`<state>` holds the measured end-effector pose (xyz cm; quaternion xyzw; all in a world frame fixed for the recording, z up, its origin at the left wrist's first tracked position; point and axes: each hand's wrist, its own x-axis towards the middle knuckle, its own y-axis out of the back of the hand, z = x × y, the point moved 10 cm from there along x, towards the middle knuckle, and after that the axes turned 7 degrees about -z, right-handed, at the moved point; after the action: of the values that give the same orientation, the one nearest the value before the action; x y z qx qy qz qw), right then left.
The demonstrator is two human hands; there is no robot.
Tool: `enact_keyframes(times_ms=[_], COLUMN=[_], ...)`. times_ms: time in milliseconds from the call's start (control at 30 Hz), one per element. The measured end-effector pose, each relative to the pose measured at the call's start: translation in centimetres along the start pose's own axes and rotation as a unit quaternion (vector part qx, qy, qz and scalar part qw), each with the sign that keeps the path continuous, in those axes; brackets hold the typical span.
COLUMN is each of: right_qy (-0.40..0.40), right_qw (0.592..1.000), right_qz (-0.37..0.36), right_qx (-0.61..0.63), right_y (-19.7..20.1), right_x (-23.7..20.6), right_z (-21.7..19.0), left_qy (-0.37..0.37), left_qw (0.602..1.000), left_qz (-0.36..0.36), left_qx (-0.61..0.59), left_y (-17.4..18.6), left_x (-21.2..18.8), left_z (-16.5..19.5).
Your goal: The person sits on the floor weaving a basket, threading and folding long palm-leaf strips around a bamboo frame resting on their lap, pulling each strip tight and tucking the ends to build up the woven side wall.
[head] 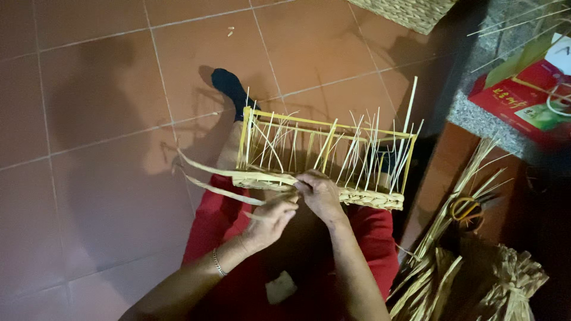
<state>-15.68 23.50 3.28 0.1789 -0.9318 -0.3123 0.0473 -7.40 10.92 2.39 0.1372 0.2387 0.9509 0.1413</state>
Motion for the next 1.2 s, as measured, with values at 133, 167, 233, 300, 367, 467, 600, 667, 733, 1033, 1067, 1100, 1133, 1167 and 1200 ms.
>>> enact_keyframes(times_ms=[133, 167, 233, 300, 367, 467, 600, 667, 733, 1033, 1067, 1100, 1133, 1167, 1200], right_qy=[-0.107, -0.124, -0.111, -0.050, -0.046, -0.046, -0.007, -0.105, -0.139, -0.083, -0.078, -0.073, -0.072, -0.071, -0.070], right_qw=[0.994, 0.992, 0.993, 0.997, 0.998, 0.998, 0.987, 0.982, 0.977, 0.974, 0.972, 0.969, 0.969, 0.968, 0.968], right_qz=[0.000, -0.015, -0.022, -0.013, -0.041, -0.026, 0.127, 0.099, 0.106, 0.176, 0.174, 0.171, 0.170, 0.168, 0.167], right_qx=[-0.033, -0.026, -0.031, -0.054, -0.026, -0.039, -0.094, -0.119, -0.126, -0.113, -0.138, -0.162, -0.166, -0.171, -0.175], right_y=[-0.3, -0.6, -0.4, 0.2, 0.1, 0.7, 1.4, 0.3, -0.1, 0.9, 0.8, 0.6, 0.6, 0.6, 0.6], right_x=[0.3, 0.2, 0.1, 0.0, -0.2, -0.6, -0.9, 0.0, 0.0, -0.4, -0.3, -0.2, 0.0, 0.1, 0.2], right_z=[1.4, 1.7, 1.4, 0.1, 0.1, 0.0, -1.0, 1.4, 2.4, 0.6, 0.3, 0.1, 0.0, 0.0, 0.0], left_qy=[-0.069, -0.060, -0.043, -0.017, -0.009, -0.015, 0.013, 0.014, 0.006, -0.005, -0.035, -0.063, -0.089, -0.084, -0.081], left_qw=[0.977, 0.969, 0.943, 0.936, 0.933, 0.938, 0.951, 0.951, 0.949, 0.931, 0.934, 0.936, 0.937, 0.943, 0.948], left_qz=[-0.098, -0.068, -0.009, 0.001, 0.010, 0.013, -0.013, -0.027, -0.044, 0.054, 0.049, 0.045, 0.040, 0.019, -0.001], left_qx=[0.176, 0.229, 0.331, 0.351, 0.360, 0.345, 0.309, 0.308, 0.313, 0.360, 0.352, 0.344, 0.336, 0.323, 0.309], left_y=[-0.3, 1.1, 4.0, 6.0, 7.1, 7.3, 6.4, 5.9, 5.5, 7.9, 7.7, 7.5, 7.2, 6.9, 6.5], left_x=[0.5, 1.0, 2.3, 3.1, 3.5, 3.6, 3.5, 3.3, 3.1, 2.4, 2.1, 1.6, 1.1, 0.9, 0.8], left_z=[1.2, 0.9, 0.4, -0.4, -0.8, -1.3, -3.3, -3.9, -4.2, -1.5, -0.7, 0.2, 0.9, 0.9, 0.8])
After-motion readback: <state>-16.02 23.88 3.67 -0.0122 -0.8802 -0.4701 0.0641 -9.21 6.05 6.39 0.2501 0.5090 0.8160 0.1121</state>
